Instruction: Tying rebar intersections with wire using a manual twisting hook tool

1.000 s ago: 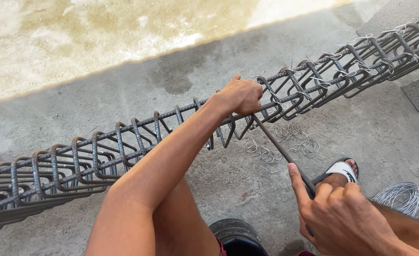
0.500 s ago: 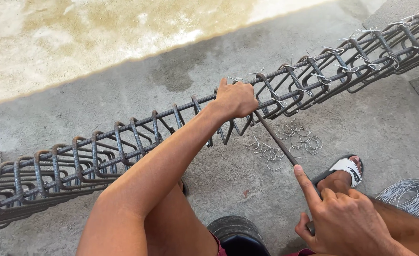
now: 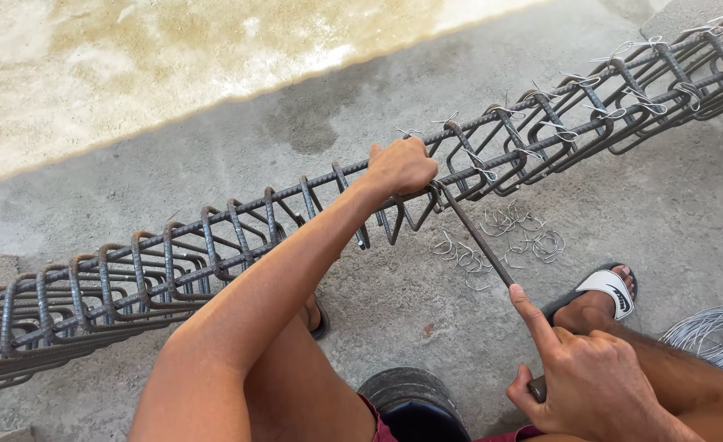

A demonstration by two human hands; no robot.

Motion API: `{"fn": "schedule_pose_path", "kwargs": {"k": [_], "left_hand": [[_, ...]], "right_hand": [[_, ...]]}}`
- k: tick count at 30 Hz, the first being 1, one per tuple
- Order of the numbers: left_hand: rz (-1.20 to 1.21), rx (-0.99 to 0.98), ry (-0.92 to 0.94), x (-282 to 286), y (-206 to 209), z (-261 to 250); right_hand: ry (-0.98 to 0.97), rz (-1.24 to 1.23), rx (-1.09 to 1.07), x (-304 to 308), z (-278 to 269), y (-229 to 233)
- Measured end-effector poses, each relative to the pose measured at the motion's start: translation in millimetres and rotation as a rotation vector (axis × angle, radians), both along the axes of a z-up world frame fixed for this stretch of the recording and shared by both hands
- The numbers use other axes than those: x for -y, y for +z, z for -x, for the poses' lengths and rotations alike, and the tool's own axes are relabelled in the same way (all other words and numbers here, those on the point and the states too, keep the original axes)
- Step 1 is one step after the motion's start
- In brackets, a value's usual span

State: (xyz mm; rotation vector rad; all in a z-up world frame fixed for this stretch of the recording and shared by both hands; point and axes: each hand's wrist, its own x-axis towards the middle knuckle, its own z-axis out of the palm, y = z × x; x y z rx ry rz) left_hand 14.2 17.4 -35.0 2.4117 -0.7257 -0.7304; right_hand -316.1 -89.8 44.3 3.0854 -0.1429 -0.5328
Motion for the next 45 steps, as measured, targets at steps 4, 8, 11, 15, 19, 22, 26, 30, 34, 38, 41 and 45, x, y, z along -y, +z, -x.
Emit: {"fn": "schedule_pose_path", "kwargs": {"k": [4,8,11,15,19,22,26,30,34,38,41,45], "left_hand": [[0.001,-0.019,0.050,5.3,-23.6,-10.8],[0.014,-0.014,0.070,6.5,-29.7,-14.9],[0.020,-0.006,0.079,13.9,-44.2,-22.5],[0.001,0.004,0.071,18.8,-59.0,-27.2],[-0.014,0.003,0.076,15.6,-58.5,-22.5],[-0.021,-0.027,0.080,18.0,-56.2,-30.0],[0.014,-0.047,0.096,10.5,-46.1,-21.8],[-0.018,-0.031,0.044,6.0,-31.0,-15.0],[-0.009,-0.021,-0.003,2.5,-30.9,-19.5],[0.134,-0.108,-0.104,-11.0,-7.3,-27.4],[0.139,-0.137,-0.126,-18.1,-8.2,-37.0],[0.107,-0.126,-0.193,-21.2,-0.6,-45.3]], "right_hand": [[-0.033,-0.021,0.010,-1.6,1.5,0.7],[-0.055,-0.068,0.011,0.7,1.1,-1.9],[-0.074,-0.079,-0.007,3.3,0.3,-1.4],[-0.106,-0.103,0.015,1.8,0.7,-4.7],[-0.137,-0.152,0.023,6.8,5.0,-8.2],[-0.163,-0.228,0.021,9.5,-0.4,-1.7],[-0.232,-0.291,0.024,6.9,0.6,1.8],[-0.165,-0.283,0.168,6.8,5.1,-3.7],[0.007,-0.173,0.272,12.2,11.8,-13.5],[0.013,-0.228,0.369,13.1,14.9,-16.9],[-0.002,-0.248,0.375,13.5,18.6,-16.6],[-0.001,-0.252,0.382,17.3,11.5,-14.5]]}}
